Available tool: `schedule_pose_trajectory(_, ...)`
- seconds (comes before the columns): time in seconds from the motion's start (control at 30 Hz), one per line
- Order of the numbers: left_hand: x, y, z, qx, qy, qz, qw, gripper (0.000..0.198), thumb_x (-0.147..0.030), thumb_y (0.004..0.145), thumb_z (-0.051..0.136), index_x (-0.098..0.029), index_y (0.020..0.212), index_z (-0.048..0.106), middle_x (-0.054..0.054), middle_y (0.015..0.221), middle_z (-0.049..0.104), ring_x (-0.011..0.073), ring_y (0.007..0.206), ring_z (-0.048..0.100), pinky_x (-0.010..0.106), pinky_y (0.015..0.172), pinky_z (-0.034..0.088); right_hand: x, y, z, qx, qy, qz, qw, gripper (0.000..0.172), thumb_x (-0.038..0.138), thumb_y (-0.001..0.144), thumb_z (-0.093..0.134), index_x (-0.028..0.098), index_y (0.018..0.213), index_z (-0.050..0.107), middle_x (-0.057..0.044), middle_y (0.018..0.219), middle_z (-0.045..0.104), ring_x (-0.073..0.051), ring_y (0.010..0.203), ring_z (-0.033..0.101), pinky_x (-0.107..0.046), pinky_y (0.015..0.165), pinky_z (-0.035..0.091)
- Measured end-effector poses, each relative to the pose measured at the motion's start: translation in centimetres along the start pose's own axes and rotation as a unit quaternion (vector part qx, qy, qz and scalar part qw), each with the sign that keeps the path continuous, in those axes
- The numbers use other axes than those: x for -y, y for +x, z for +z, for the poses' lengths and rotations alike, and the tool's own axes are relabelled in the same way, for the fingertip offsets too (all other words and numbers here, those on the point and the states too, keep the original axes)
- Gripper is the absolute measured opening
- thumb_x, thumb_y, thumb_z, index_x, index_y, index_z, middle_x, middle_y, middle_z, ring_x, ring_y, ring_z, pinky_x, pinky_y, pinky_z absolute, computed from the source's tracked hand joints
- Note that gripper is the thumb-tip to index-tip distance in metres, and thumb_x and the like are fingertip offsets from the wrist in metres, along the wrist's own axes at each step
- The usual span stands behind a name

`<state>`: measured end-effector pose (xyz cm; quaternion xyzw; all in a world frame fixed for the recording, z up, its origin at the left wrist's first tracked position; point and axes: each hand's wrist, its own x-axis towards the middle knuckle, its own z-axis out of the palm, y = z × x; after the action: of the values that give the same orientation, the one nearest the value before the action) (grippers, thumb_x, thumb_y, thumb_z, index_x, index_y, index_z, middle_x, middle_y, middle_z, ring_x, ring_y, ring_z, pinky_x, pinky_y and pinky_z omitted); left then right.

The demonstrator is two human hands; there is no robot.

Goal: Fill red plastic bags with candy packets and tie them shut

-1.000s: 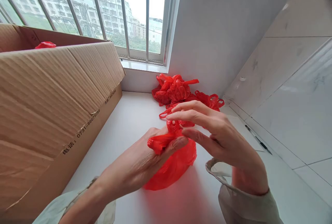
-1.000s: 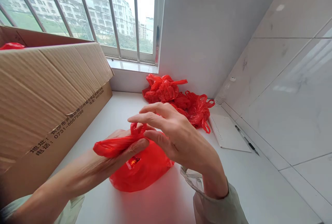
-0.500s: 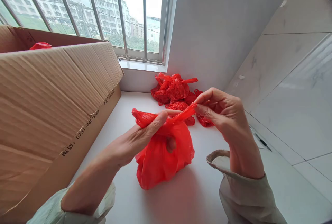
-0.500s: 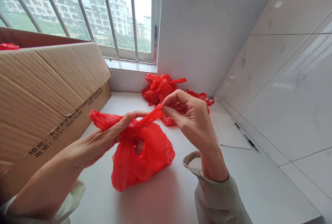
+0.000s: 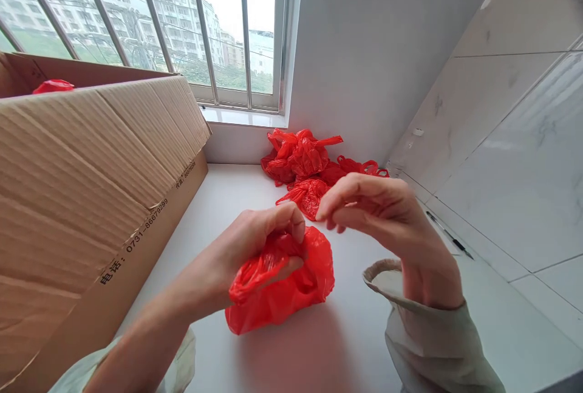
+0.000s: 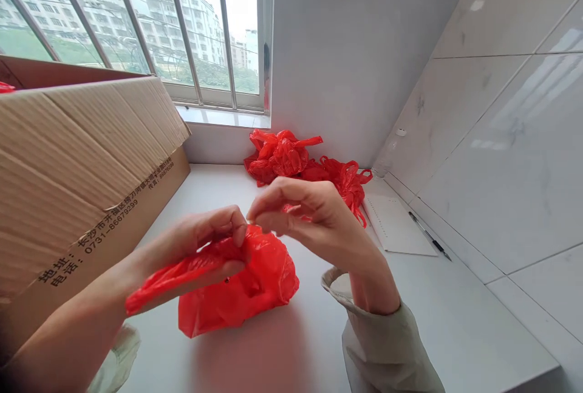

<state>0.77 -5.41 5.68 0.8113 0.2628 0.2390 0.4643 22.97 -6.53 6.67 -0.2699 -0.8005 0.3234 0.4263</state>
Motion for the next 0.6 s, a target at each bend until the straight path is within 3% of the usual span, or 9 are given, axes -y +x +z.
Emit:
schedule_pose_trajectory(0.07,-0.3,-0.3,0.4,-0.021,0.088,0.017,0.996,0.008,-0.015,0.088,0.045,-0.022,0.085,0.048,-0.003,0.073,0.053,0.0111,0.061,0.042,0.024,0.054,0.034,-1.3,0.8,0.6,-0.016,0.024,0.04,0.999,0.021,0.033,0.098,0.052,0.021,0.108,0.065,-0.004,0.102,0.068,-0.014,0.094,0.064,-0.026,0.08,0.053)
schedule_pose_trajectory(0.13,-0.2,-0.3,0.7,-0.055,0.179,0.04,0.982,0.015,-0.011,0.087,0.038,-0.022,0.085,0.047,-0.004,0.068,0.048,0.0115,0.058,0.037,0.025,0.052,0.029,-2.5,1.5,1.2,0.044,0.029,0.071,0.996,0.027,0.035,0.101,0.044,0.02,0.111,0.064,-0.004,0.101,0.066,-0.014,0.094,0.062,-0.026,0.08,0.051)
schedule_pose_trajectory(0.27,1.0,0.5,0.9,-0.18,0.392,0.118,0.894,0.02,-0.008,0.086,0.036,-0.023,0.088,0.05,-0.003,0.067,0.047,0.0127,0.054,0.031,0.026,0.053,0.027,-3.9,2.0,1.7,0.081,0.005,0.109,0.991,0.026,0.031,0.1,0.042,0.018,0.094,0.064,0.001,0.078,0.057,-0.01,0.07,0.051,-0.022,0.061,0.043)
schedule_pose_trajectory(0.37,1.9,1.2,1.0,-0.234,0.459,0.151,0.844,0.021,-0.01,0.091,0.034,-0.022,0.082,0.049,-0.001,0.074,0.053,0.0126,0.058,0.038,0.025,0.056,0.03,-4.1,1.8,1.7,0.108,0.035,0.113,0.987,0.013,0.021,0.093,0.05,0.018,0.096,0.062,0.003,0.076,0.056,-0.008,0.063,0.047,-0.021,0.054,0.038)
schedule_pose_trajectory(0.47,2.2,1.4,1.1,-0.245,0.465,0.158,0.836,0.022,-0.009,0.091,0.034,-0.021,0.075,0.045,0.0,0.078,0.052,0.0122,0.06,0.039,0.025,0.055,0.031,-4.2,1.9,1.8,0.118,0.069,0.118,0.984,0.015,0.013,0.085,0.054,0.018,0.095,0.064,0.002,0.081,0.06,-0.008,0.065,0.051,-0.02,0.055,0.04)
schedule_pose_trajectory(0.6,2.1,1.1,0.6,-0.222,0.446,0.138,0.856,0.024,-0.003,0.088,0.033,-0.02,0.075,0.044,0.001,0.085,0.051,0.0109,0.061,0.038,0.023,0.053,0.03,-4.4,2.2,1.8,-0.004,0.035,0.113,0.993,0.014,0.018,0.083,0.06,0.018,0.092,0.071,-0.002,0.089,0.069,-0.014,0.081,0.063,-0.025,0.069,0.049)
